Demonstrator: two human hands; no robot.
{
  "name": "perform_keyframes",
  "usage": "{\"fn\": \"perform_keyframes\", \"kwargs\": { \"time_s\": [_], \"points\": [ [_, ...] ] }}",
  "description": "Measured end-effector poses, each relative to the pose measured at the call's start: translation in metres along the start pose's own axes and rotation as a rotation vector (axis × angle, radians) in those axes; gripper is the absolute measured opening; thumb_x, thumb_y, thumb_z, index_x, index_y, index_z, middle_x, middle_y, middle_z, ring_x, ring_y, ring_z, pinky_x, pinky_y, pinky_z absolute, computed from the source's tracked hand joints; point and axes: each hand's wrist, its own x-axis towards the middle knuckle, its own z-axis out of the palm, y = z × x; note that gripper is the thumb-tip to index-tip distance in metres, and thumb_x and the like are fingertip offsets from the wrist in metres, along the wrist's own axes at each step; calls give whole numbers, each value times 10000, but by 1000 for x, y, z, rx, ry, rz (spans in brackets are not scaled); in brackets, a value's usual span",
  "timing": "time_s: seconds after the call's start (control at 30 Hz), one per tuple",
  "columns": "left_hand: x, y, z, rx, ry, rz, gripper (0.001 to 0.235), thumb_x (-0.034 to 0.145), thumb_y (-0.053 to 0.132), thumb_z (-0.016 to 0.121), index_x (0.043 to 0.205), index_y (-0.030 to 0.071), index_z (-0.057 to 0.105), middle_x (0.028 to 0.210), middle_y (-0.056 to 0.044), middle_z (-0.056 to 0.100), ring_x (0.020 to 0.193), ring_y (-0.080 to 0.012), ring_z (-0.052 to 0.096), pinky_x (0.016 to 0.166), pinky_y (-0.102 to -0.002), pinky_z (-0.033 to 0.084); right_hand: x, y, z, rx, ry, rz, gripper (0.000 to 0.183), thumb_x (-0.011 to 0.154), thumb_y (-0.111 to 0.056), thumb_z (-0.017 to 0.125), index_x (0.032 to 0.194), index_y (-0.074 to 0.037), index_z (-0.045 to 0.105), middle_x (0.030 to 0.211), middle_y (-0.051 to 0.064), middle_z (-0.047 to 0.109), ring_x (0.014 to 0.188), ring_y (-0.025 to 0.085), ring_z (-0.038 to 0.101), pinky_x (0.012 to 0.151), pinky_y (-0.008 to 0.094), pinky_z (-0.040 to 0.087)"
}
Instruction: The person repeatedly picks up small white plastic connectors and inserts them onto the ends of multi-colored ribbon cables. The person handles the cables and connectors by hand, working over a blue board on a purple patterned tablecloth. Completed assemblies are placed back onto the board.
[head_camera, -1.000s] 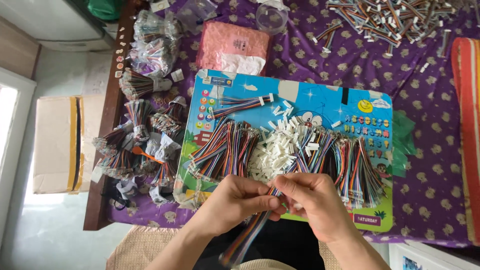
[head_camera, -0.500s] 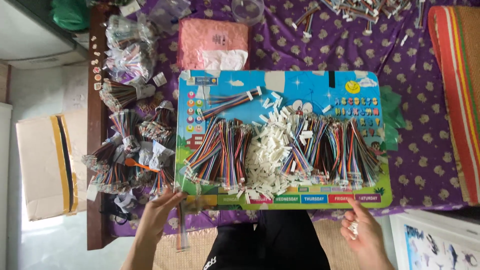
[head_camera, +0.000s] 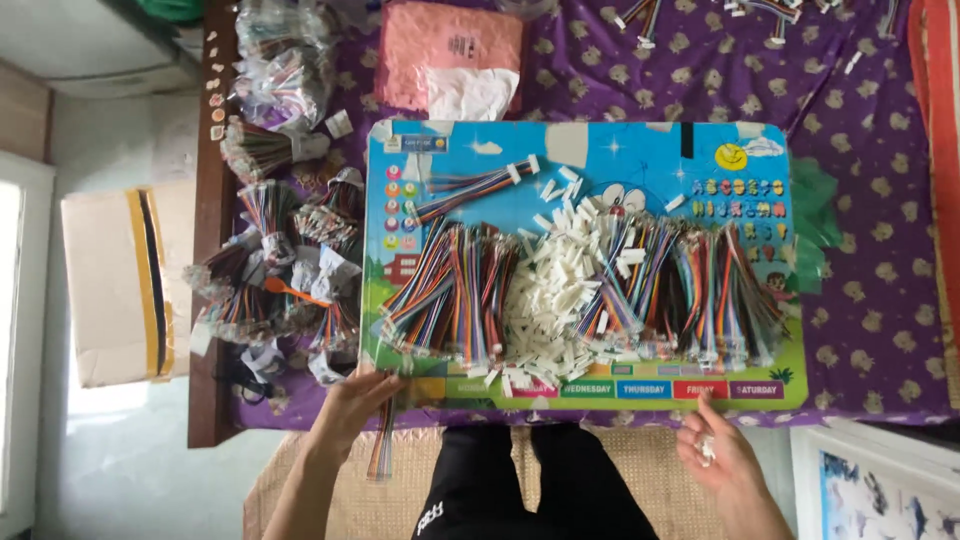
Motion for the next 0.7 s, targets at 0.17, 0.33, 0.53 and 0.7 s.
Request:
{"fn": "perform_keyframes", "kwargs": {
  "time_s": [0.17,0.33,0.53,0.7],
  "points": [
    [-28,-51,-1,-36,108,-90,360,813,163,694,1115,-24,755,1136,-180,736,987,-276,669,829,-383,550,2,20,-41,-34,-76,31,166,963,-455,530,883,-310,539,561,-111,453,391,44,398,286,228,248],
    [-35,-67,-2,-154,199,-73,350,825,88,701,1128,-83,739,1100,-202,762,964,-280,674,818,-348,490,7,34,-62,-94,-99,139,537,929,-547,565,568,-173,431,458,-32,374,339,76,353,292,261,197],
    [-34,-93,3,-36,209,11,352,841,242,711,1053,-19,816,574,-44,382,528,-156,269,498,-282,196,22,21,-85,2,-204,216,167,984,-395,504,913,-248,537,596,-52,469,449,99,432,323,261,268],
    [-38,-112,30,-140,285,-60,258,842,169,734,1011,-9,811,902,-154,767,710,-209,519,675,-327,367,33,6,-101,-23,-164,181,48,973,-349,525,947,-330,560,576,-67,428,443,89,417,293,273,240]
  ]
}}
